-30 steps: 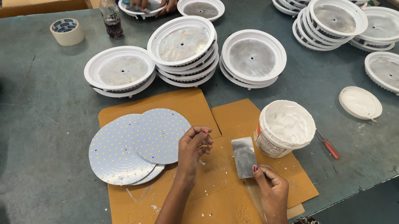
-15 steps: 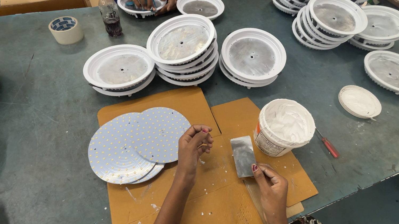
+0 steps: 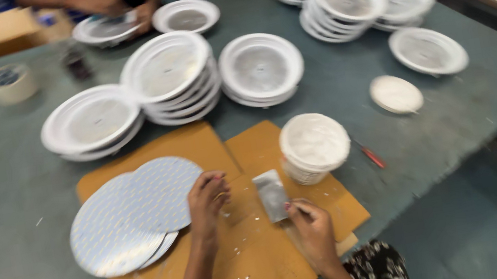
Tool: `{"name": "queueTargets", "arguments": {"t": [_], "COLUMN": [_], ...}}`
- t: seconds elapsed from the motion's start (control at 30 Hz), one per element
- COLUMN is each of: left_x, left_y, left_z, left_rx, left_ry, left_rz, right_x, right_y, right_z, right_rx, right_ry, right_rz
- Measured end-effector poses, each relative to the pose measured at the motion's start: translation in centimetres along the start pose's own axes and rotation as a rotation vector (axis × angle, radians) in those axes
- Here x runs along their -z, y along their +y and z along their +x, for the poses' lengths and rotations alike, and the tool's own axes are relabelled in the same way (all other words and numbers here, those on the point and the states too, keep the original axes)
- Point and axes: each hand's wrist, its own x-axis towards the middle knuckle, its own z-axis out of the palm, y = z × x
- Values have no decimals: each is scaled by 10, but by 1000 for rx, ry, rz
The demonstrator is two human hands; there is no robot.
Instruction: The person scoops white compound from a container with a metal spatula and spreads it inside white plastic circular housings. They handle the housings one at a time, apply the compound to the interior surfaces, and place the finished pieces into a blue crate. The person also wipes the spatula and their hands with a cloth during the process.
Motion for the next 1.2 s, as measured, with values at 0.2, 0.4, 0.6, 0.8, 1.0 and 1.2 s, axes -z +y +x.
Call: {"name": "queueTargets", "arguments": {"t": [0.2, 0.4, 0.6, 0.8, 1.0, 1.2], "left_x": [9, 30, 52, 66, 53, 31], "left_y": [-8, -23, -35, -41, -31, -21], "left_z": [5, 12, 32, 49, 35, 17], "left_rx": [5, -33, -12, 45, 29, -41], "left_ry": [9, -142, -150, -83, -121, -158], "left_rz": [-118, -147, -128, -40, -86, -132], "right_x": [3, 6, 7, 9, 9, 8], "right_y": [-2, -1, -2, -5, -5, -7], "right_z": [3, 1, 0, -4, -4, -2], "right_rx": [91, 64, 47, 69, 62, 139], "right_ry": [33, 20, 29, 8, 15, 16], "right_rz": [-160, -127, -59, -101, -94, -126]}}
